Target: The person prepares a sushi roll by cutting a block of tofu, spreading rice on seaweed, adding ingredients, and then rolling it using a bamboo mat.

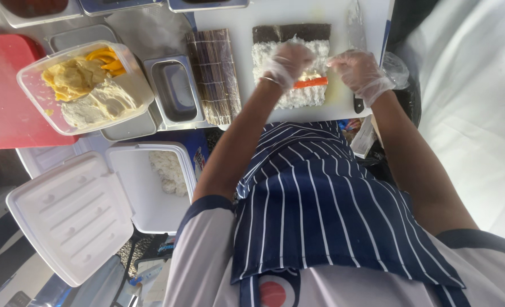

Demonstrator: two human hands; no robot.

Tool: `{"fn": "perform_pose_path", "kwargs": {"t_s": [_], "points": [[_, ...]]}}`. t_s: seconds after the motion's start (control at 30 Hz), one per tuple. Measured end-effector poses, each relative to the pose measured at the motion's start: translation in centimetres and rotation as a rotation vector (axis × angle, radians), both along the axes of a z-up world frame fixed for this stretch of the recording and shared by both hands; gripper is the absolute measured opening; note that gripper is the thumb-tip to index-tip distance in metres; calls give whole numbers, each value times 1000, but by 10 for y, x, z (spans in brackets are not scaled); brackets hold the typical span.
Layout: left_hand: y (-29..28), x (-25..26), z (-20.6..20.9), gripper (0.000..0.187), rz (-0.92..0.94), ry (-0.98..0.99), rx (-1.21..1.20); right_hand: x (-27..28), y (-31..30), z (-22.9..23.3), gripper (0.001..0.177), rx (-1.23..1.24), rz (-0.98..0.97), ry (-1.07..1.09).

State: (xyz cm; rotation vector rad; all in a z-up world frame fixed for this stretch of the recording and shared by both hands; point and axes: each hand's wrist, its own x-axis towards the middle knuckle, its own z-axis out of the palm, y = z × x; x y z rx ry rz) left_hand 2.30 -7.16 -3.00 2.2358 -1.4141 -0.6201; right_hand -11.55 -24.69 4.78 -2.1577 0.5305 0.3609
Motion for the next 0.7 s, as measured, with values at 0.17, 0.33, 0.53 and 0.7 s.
{"fn": "perform_pose_path", "kwargs": {"t_s": [0.17,0.33,0.53,0.7], "points": [[78,56,81,22,270,228,240,18,29,5,19,-151,8,168],[155,49,112,13,498,146,-59,34,40,28,18,-2,-113,253],[218,6,138,14,887,449,-4,69,76,30,15,-351,210,291],[272,-23,179,24,910,326,-369,90,118,64,10,35,181,-329]]}}
